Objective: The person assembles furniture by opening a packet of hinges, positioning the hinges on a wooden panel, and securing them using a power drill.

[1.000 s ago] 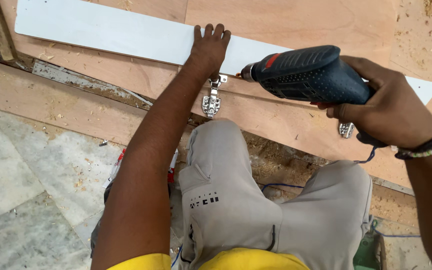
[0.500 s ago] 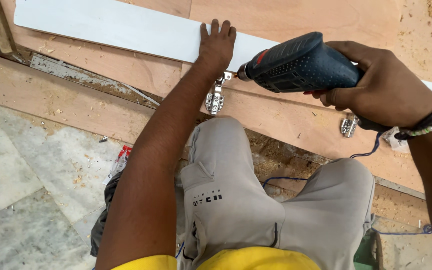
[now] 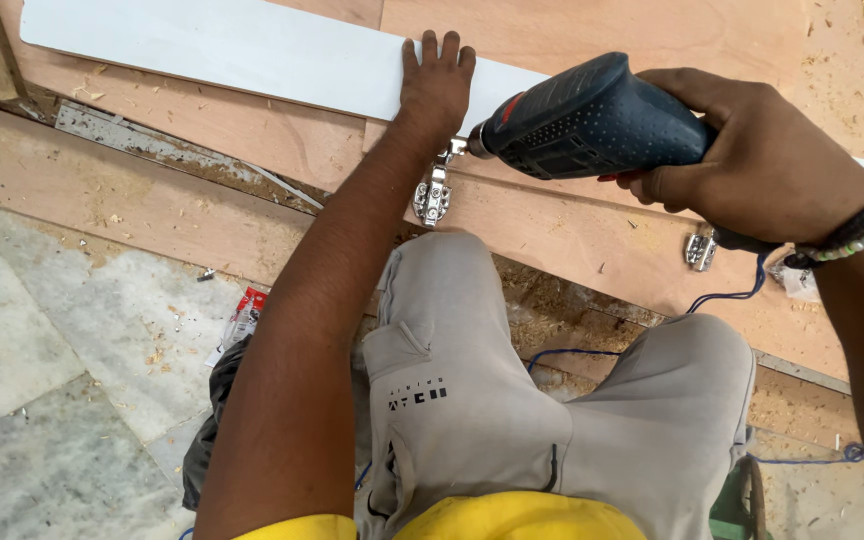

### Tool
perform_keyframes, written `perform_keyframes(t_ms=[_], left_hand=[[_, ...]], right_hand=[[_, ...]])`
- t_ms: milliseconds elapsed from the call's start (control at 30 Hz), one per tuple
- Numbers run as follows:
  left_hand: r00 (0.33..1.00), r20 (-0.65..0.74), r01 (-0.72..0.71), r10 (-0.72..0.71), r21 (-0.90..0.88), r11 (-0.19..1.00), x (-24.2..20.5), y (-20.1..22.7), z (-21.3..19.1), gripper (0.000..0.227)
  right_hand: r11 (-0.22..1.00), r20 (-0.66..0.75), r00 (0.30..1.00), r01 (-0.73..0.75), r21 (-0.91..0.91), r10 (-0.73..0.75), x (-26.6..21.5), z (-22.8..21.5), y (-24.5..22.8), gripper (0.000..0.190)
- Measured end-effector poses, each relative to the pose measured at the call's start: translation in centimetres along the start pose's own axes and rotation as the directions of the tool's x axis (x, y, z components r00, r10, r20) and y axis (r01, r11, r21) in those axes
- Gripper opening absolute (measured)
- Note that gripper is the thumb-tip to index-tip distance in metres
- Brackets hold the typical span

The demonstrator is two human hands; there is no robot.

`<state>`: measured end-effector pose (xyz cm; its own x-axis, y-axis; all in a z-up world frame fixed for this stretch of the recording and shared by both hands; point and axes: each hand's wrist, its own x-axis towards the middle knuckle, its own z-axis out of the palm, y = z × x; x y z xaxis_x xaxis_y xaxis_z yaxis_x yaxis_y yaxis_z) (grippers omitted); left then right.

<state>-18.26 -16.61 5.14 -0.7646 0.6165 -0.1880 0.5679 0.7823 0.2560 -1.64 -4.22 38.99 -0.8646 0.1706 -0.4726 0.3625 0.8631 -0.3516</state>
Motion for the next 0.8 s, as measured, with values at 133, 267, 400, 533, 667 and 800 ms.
perform_keyframes(t_ms=[133, 267, 400, 533, 667, 800], left_hand=[[0.999, 0.039, 0.007, -0.007, 0.014, 1.0, -0.3, 0.1, -0.4, 0.096], [0.998, 0.057, 0.002, -0.001, -0.007, 1.0, -0.8, 0.2, -1.5, 0.095], [0.995, 0.098, 0.008, -0.009, 0.011, 1.0, -0.8, 0.3, -1.6, 0.1], [0.999, 0.042, 0.002, -0.002, -0.006, 1.0, -0.6, 0.2, -1.2, 0.093], [0.998, 0.068, -0.003, 0.002, 0.002, 1.0, -1.0, 0.3, -1.7, 0.097], [0.996, 0.087, 0.002, -0.001, -0.005, 1.0, -1.5, 0.5, -2.6, 0.101]], right_hand=[[1.0, 0.0, 1.0, 0.02, -0.008, -0.02, 0.2, 0.0, 0.2, 0.072], [1.0, 0.001, 1.0, -0.004, -0.007, 0.004, 0.3, -0.2, 0.3, 0.071], [0.999, 0.016, 1.0, -0.021, -0.033, 0.022, 0.4, -0.2, 0.1, 0.073], [0.999, 0.025, 1.0, -0.01, 0.034, 0.009, 0.4, -0.3, -0.2, 0.068], [1.0, 0.025, 1.0, -0.003, 0.022, 0.002, 0.5, -0.1, -0.2, 0.069], [0.999, 0.024, 0.999, 0.021, 0.028, -0.022, 0.5, -0.2, -0.4, 0.069]])
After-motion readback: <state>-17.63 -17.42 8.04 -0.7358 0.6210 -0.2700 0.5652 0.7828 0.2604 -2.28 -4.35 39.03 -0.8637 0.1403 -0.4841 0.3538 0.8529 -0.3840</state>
